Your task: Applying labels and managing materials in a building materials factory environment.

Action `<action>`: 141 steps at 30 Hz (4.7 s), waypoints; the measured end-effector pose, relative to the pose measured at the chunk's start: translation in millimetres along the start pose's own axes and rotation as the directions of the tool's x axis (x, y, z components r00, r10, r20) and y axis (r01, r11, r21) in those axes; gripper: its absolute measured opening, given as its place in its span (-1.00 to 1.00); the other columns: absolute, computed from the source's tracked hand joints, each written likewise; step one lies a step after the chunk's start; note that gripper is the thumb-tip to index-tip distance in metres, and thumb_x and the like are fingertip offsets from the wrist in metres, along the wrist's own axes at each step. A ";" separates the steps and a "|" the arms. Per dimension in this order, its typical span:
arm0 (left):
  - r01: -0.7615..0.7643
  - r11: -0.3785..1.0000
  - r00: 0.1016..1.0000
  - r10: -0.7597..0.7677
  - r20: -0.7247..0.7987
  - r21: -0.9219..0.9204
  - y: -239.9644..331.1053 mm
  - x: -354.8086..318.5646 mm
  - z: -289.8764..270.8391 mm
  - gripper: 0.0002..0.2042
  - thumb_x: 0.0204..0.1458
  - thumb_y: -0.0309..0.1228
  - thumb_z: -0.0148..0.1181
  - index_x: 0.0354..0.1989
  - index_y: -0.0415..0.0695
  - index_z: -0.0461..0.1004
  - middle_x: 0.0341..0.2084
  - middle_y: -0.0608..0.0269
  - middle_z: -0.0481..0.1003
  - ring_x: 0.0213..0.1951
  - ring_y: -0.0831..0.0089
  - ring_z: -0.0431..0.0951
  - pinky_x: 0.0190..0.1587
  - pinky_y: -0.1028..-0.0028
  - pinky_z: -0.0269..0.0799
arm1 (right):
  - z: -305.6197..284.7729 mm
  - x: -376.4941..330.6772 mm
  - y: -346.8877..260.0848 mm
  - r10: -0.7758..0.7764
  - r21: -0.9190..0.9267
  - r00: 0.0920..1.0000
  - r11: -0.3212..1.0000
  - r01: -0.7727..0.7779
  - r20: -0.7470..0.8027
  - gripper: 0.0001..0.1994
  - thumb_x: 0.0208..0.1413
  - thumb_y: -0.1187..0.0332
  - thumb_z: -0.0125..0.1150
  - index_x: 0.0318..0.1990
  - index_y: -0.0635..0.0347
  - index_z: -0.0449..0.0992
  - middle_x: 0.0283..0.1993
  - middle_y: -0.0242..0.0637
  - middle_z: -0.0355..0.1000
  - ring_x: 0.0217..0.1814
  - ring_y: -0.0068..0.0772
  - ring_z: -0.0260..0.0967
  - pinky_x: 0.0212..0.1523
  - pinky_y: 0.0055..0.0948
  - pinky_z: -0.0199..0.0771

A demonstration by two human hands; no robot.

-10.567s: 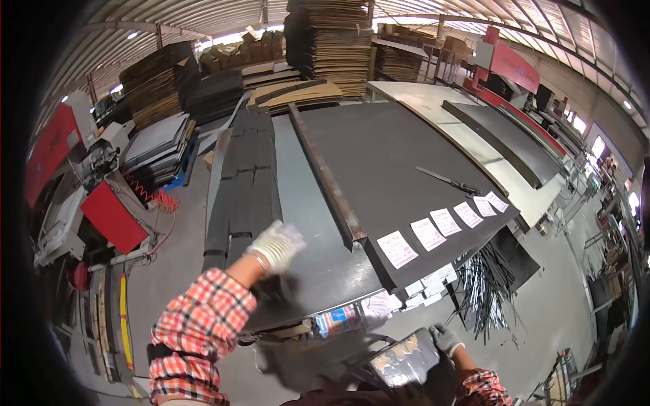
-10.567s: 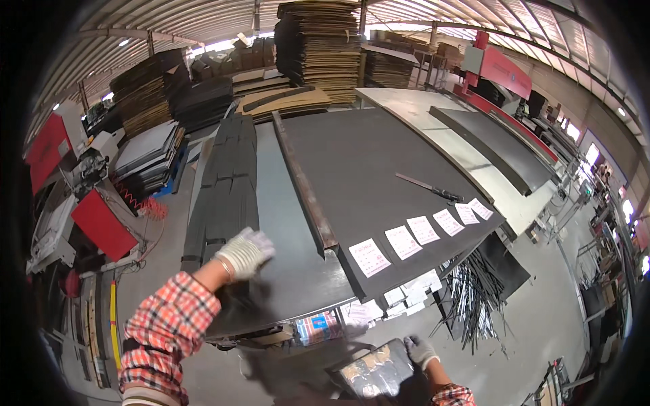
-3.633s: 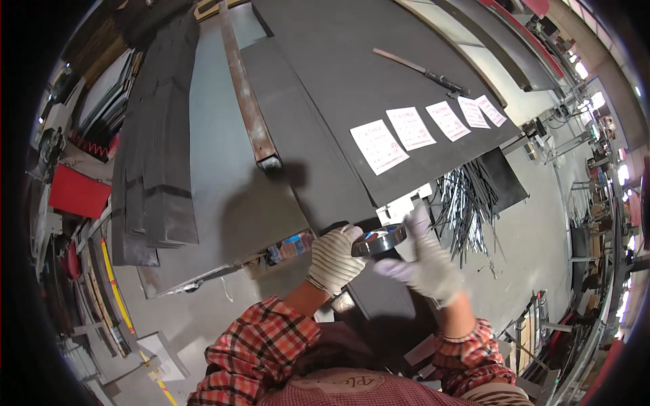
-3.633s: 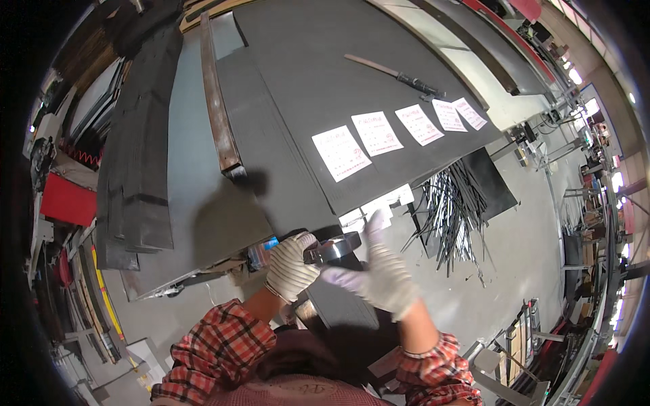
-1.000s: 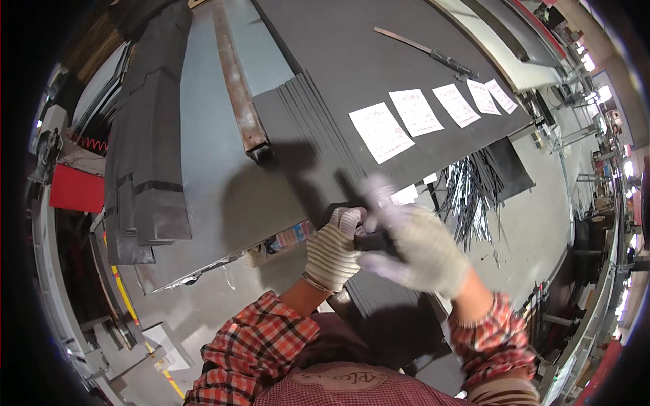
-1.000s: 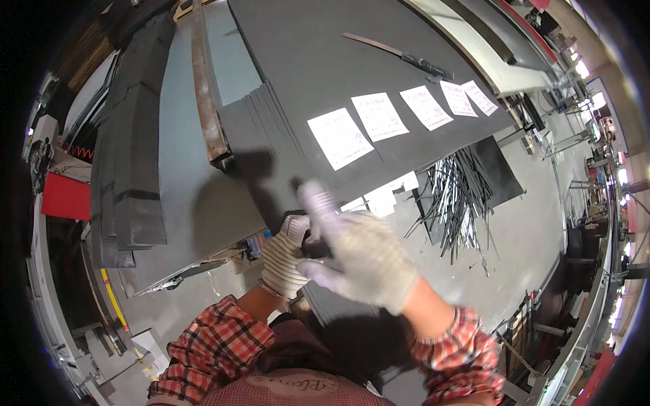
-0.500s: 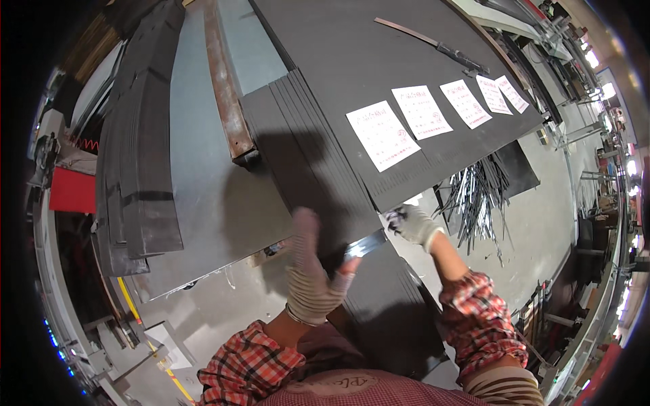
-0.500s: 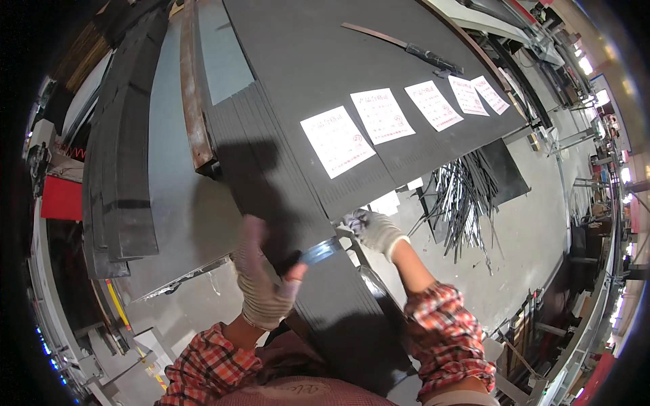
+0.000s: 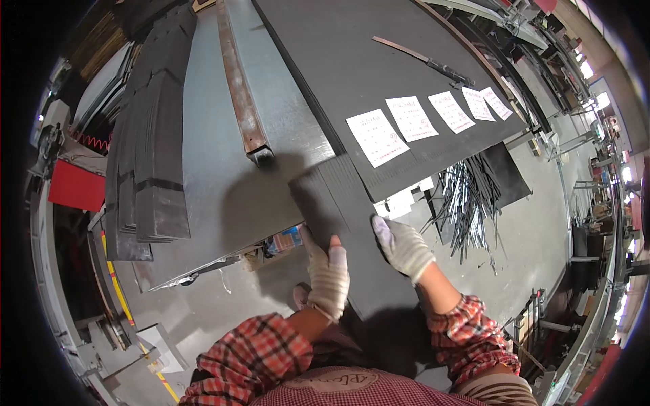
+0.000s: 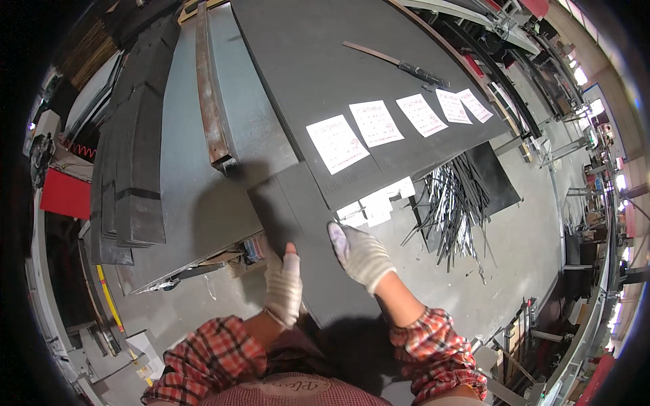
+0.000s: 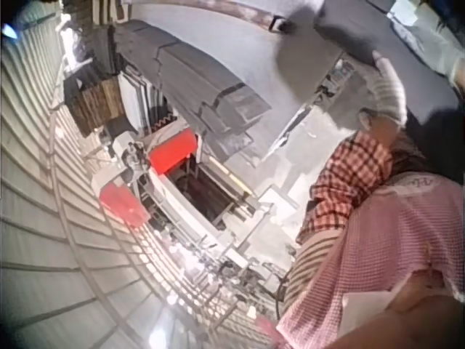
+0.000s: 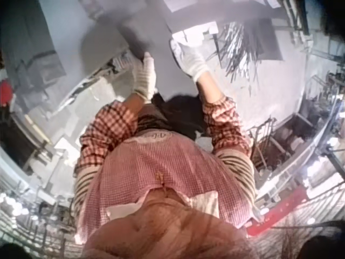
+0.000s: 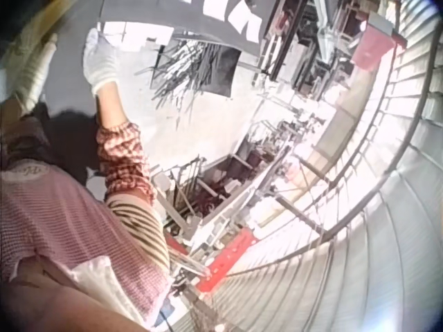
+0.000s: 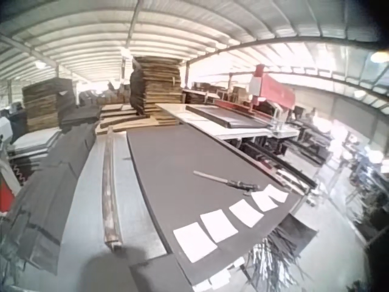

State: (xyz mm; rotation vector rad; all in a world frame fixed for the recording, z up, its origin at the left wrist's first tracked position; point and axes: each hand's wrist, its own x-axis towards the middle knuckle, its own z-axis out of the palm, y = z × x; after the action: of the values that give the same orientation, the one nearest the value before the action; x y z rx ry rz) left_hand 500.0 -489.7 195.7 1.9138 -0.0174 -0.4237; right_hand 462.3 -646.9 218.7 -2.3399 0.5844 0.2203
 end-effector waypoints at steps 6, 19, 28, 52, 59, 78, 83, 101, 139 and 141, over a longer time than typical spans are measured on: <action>0.206 0.966 0.944 -0.239 0.229 0.155 -5.2 -9.8 -18.2 -0.17 0.12 0.02 -0.10 0.33 -0.20 -0.43 0.12 -0.17 0.24 -0.05 0.11 0.46 0.15 0.35 0.14 | 10.2 -9.6 11.4 -0.073 0.015 0.997 0.997 0.073 0.008 -0.43 0.25 -0.04 -0.35 -0.22 0.37 0.42 -0.38 0.22 0.40 -0.20 0.26 0.32 -0.18 -0.09 0.32; -0.108 0.986 0.993 0.113 -0.033 0.124 62.1 241.8 -113.2 -0.32 -0.15 -0.32 0.26 0.13 -0.40 0.12 -0.04 -0.08 0.37 -0.02 0.21 0.39 -0.01 0.35 0.29 | -18.9 -5.5 27.7 0.140 0.516 0.990 0.850 -0.108 -0.024 -0.39 0.16 -0.11 -0.06 -0.01 0.36 0.40 -0.38 -0.22 0.46 -0.41 -0.40 0.38 -0.30 -0.46 0.38; -0.130 0.958 0.989 0.143 0.032 -0.254 21.0 126.6 -68.8 -0.41 -0.06 -0.47 0.14 0.20 -0.26 0.10 -0.15 0.13 0.37 -0.23 0.47 0.44 -0.12 0.54 0.36 | -44.2 -29.1 55.8 -0.192 0.882 0.981 0.454 0.126 -0.042 -0.36 0.11 -0.13 0.01 0.15 0.23 0.26 -0.09 -0.24 0.39 -0.45 -0.66 0.24 -0.39 -0.67 0.26; 0.050 0.988 0.978 -0.019 0.206 -0.149 -61.7 42.7 -54.5 -0.95 -0.04 -0.52 0.18 -0.49 -0.15 0.45 -0.60 0.46 0.42 -0.52 0.63 0.36 -0.44 0.52 0.28 | -41.8 49.6 49.1 -0.392 0.177 0.919 0.908 0.380 0.038 -0.68 0.08 0.05 0.13 -0.23 0.09 0.58 -0.36 -0.18 0.52 -0.31 -0.18 0.47 -0.27 -0.42 0.45; 0.259 0.906 0.922 -0.128 0.366 -0.335 -72.7 53.0 -53.2 -0.87 -0.06 -0.43 0.26 -0.35 -0.15 0.47 -0.47 0.39 0.49 -0.41 0.57 0.42 -0.31 0.50 0.31 | 2.7 82.0 80.6 -0.218 0.280 0.889 0.954 0.107 0.403 -0.44 0.10 -0.18 -0.05 -0.18 0.18 0.55 -0.55 -0.24 0.46 -0.47 -0.29 0.46 -0.33 -0.47 0.45; 0.241 0.835 0.932 -0.059 0.357 -0.494 -97.4 52.1 -117.7 -0.64 0.01 -0.08 0.19 -0.23 -0.13 0.45 -0.49 0.29 0.48 -0.43 0.59 0.46 -0.54 0.54 0.32 | 49.6 -34.4 -69.7 0.015 -0.409 0.984 0.909 -0.087 -0.175 0.12 -0.36 -0.01 0.39 0.30 0.38 -0.15 0.28 0.34 -0.16 0.34 0.27 -0.16 0.27 0.11 -0.17; -0.330 0.935 0.909 0.278 0.309 0.130 13.7 59.9 -25.8 -0.64 -0.22 -0.24 0.32 -0.27 -0.20 0.51 -0.40 -0.04 0.53 -0.38 0.15 0.56 -0.27 0.34 0.45 | 44.0 -29.1 -51.2 -0.088 -0.264 0.986 0.963 0.047 -0.145 0.17 -0.37 -0.05 0.42 0.28 0.47 -0.20 0.26 0.31 -0.08 0.33 0.22 -0.11 0.29 -0.06 -0.09; -0.741 0.598 0.671 0.640 0.374 0.306 28.5 50.6 -15.1 -0.30 -0.31 -0.15 0.44 0.00 -0.13 0.20 -0.35 0.14 0.38 -0.31 0.22 0.45 -0.27 0.33 0.41 | 19.7 52.9 59.4 0.242 -0.562 0.952 0.821 -0.099 0.186 -0.75 -0.01 0.13 0.12 -0.33 0.08 0.55 -0.36 -0.14 0.50 -0.33 -0.10 0.46 -0.32 -0.26 0.44; -0.963 0.241 -0.226 -0.486 0.844 -0.120 68.0 -51.2 56.7 -0.35 -0.35 0.08 0.35 -0.21 -0.25 0.50 -0.28 -0.06 0.52 -0.13 0.06 0.50 -0.02 0.22 0.37 | -17.5 -251.8 41.8 -0.091 -0.257 0.985 0.958 0.127 0.146 -0.16 -0.25 -0.32 0.19 0.06 0.20 0.33 -0.21 0.06 0.39 -0.21 0.10 0.39 -0.15 -0.14 0.39; -0.965 0.204 -0.229 -0.360 0.904 -0.163 91.9 -17.4 19.8 -0.30 -0.31 -0.02 0.36 0.00 -0.22 0.35 -0.29 -0.05 0.49 -0.17 -0.02 0.49 -0.11 0.15 0.39 | -35.0 -274.8 37.5 -0.051 -0.217 0.998 0.975 0.055 0.024 -0.12 -0.41 -0.35 0.28 0.02 0.13 0.38 -0.18 0.07 0.38 -0.16 0.05 0.40 -0.16 -0.14 0.41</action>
State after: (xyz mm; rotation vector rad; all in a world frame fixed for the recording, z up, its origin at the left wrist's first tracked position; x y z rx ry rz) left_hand 495.1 -538.7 277.6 1.5583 -2.6868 -1.3342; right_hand 201.7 -599.1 308.2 -2.5583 0.5102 0.2939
